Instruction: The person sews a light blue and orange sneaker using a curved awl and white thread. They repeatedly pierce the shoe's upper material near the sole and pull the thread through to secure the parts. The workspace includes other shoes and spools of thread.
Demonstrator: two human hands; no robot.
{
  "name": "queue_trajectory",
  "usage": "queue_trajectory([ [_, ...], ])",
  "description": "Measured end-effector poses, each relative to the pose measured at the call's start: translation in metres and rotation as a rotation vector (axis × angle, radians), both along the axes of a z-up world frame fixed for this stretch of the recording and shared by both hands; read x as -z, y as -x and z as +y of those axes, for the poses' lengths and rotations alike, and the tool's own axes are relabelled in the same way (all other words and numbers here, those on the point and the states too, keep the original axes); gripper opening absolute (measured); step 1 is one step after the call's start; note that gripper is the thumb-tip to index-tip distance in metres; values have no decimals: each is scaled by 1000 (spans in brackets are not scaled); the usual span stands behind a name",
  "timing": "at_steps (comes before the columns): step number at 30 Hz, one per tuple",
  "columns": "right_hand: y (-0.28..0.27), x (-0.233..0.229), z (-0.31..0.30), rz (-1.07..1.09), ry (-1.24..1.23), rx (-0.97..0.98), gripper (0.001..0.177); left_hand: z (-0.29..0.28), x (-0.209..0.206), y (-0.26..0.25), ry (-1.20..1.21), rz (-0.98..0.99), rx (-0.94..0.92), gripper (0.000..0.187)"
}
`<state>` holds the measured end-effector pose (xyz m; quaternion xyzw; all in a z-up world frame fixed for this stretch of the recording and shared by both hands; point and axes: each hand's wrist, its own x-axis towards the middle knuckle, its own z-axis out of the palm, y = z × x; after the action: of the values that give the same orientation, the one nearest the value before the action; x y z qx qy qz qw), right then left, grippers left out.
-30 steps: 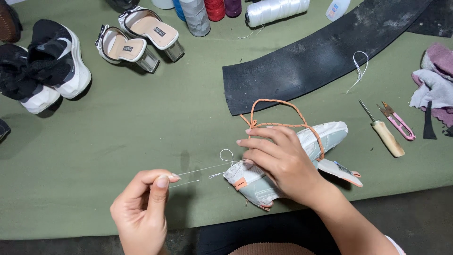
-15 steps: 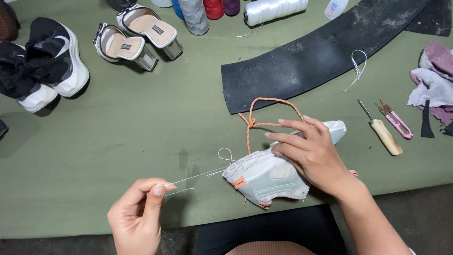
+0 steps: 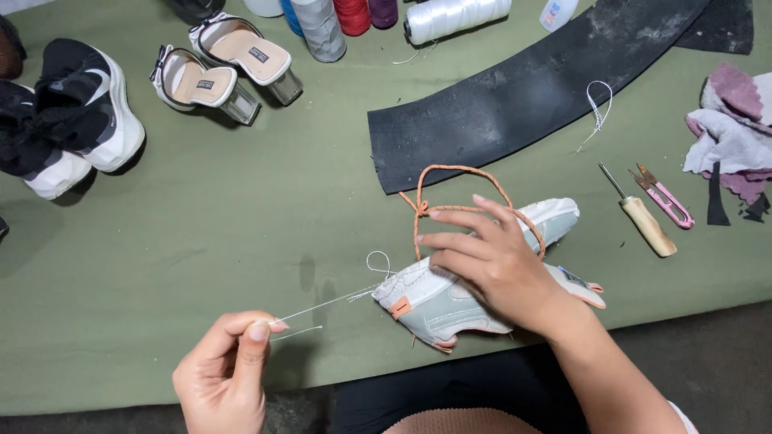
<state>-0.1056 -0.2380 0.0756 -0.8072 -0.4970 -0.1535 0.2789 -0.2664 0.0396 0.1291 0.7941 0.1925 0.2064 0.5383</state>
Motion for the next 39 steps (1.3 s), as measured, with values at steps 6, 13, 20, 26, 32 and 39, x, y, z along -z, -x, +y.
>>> queue_trajectory([
  [6, -4, 10, -35, 13, 48, 90, 12, 5, 6, 2, 23, 48, 6, 25],
  [13, 9, -2, -51, 88, 13, 223, 13, 42, 0, 14, 12, 264, 59, 26],
  [20, 31, 9, -117, 172, -37, 631, 25, 155, 67, 62, -757, 1157, 0, 31],
  [26, 39, 6, -122, 187, -25, 725, 24, 28, 33, -4, -1002, 189, -5, 36],
  [32, 36, -1, -97, 245, -55, 593, 30, -129, 47, -51, -719, -151, 552, 89],
  [39, 35, 13, -91, 359, -127, 527, 40, -143, 79, -71, -762, -87, 577, 99],
])
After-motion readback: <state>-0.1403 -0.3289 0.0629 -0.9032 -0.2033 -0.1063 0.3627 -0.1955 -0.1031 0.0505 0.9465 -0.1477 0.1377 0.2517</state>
